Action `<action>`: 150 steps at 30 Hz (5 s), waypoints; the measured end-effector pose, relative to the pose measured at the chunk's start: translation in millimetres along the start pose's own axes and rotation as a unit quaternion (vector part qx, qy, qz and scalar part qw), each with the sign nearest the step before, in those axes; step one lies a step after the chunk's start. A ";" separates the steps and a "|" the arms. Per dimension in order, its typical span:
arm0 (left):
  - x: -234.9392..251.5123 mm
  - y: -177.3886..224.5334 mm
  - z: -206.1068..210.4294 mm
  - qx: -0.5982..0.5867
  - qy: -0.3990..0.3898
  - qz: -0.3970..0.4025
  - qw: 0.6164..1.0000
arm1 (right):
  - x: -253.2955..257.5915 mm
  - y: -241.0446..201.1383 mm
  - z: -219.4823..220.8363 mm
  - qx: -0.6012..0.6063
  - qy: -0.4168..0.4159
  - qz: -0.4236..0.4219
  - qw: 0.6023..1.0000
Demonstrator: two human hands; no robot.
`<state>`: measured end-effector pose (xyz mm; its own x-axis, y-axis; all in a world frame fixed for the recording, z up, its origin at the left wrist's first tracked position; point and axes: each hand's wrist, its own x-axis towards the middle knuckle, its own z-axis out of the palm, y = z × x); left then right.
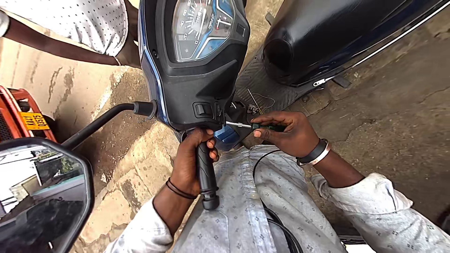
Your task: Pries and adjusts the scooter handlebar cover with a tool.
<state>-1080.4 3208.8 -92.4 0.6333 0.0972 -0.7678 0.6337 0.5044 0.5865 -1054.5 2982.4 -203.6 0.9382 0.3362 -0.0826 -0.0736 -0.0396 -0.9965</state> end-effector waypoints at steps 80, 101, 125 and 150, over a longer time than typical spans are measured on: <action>0.7 -7.3 -14.2 -0.044 -0.043 0.056 0.997 | 18.3 -44.7 -21.3 -0.275 -0.036 -0.195 0.941; -1.7 -6.4 2.3 0.041 0.028 0.063 0.997 | 265.4 -20.1 -6.6 -0.277 -0.495 -0.299 0.768; 0.0 -1.3 7.4 0.066 0.073 0.024 0.995 | -38.7 -49.0 26.0 0.067 0.017 0.086 0.994; -3.5 1.7 11.6 0.054 0.062 0.001 0.997 | -41.7 -82.2 55.3 -0.081 0.099 0.159 0.979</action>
<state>-1076.3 3199.4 -85.8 0.5793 0.2067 -0.7885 0.6808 0.4092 0.6075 -1106.2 3023.6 -119.0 0.9252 0.0948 -0.3675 -0.3319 -0.2672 -0.9047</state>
